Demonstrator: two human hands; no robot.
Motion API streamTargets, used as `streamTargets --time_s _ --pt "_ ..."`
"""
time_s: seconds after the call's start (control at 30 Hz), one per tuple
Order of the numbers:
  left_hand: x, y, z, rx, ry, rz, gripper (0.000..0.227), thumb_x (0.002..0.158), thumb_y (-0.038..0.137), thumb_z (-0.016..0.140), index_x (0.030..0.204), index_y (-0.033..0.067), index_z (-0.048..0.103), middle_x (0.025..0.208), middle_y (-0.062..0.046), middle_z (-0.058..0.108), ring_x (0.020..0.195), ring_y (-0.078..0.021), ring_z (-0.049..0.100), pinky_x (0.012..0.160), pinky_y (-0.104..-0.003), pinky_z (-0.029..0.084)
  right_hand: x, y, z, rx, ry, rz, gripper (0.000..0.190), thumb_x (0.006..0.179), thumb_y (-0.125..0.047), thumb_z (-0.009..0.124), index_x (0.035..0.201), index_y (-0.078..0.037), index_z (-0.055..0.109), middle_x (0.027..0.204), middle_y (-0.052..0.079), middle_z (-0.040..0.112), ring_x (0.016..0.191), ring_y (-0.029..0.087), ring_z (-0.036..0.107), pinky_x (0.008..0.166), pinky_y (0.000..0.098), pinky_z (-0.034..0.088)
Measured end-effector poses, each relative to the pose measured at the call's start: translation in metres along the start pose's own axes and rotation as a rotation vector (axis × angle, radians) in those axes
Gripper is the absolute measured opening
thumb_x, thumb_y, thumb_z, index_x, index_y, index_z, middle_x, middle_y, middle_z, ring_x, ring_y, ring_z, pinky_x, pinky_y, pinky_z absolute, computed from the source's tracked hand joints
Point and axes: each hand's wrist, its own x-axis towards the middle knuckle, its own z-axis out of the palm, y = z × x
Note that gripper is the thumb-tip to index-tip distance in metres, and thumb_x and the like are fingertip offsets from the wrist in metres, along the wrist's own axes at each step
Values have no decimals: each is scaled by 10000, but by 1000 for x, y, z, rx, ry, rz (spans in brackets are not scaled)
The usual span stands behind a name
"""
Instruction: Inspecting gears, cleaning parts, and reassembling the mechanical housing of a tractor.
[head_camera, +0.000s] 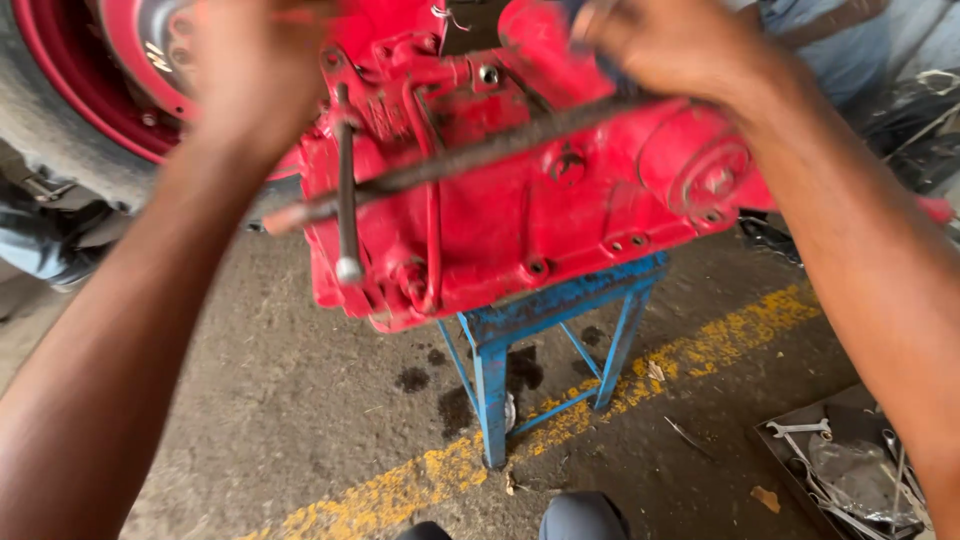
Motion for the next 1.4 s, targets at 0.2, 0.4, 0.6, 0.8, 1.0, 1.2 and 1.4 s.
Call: streamTargets --time_s 0.2,0.4,0.6,0.8,1.0,1.2,1.4 --pt "62 -23 159 0 -631 -78 386 1003 355 535 1225 50 613 1191 -222 675 1088 -442 629 874 -577 504 44 -19 30 -54 -606 43 330 894 -243 686 1214 -183 739 1131 130 740 1025 327 707 920 458 521" --pt "47 -18 217 -59 -875 -446 603 1022 523 370 1371 52 511 1429 -187 532 1348 -379 453 1042 -634 345 60 4 59 36 -424 -111 182 793 -144 717 960 -127 789 972 158 708 980 354 683 881 477 531" --pt "50 -10 216 -51 -712 -598 633 1061 467 347 1459 -16 449 1476 -193 533 1442 -348 414 1148 -560 285 78 1 59 142 -495 65 130 772 -74 679 888 -99 732 930 146 690 937 364 672 810 498 520" --pt "61 -5 214 -2 -639 -757 618 1061 427 412 1478 -28 446 1492 -201 539 1442 -369 420 1162 -561 290 74 -16 52 78 -356 184 131 812 -59 683 941 -75 688 952 130 654 958 356 657 780 481 530" --pt "66 -4 212 42 -653 -785 562 1052 387 462 1441 -17 503 1423 -196 595 1414 -365 459 1155 -562 311 54 -47 8 39 -352 161 210 823 -143 725 1023 -95 683 956 138 574 934 354 609 740 482 545" --pt "71 -2 209 95 -627 -776 514 1051 359 482 1409 -5 535 1437 -178 598 1384 -357 498 1152 -560 328 84 -29 44 -6 -346 190 286 804 -55 688 1087 -79 649 1028 135 574 970 352 618 726 478 565" --pt "74 1 209 96 -600 -813 516 1030 356 506 1404 4 553 1383 -177 630 1366 -355 517 1160 -551 339 147 6 103 -78 -168 54 393 782 -31 673 1173 -52 644 1098 174 598 988 392 633 683 485 567"
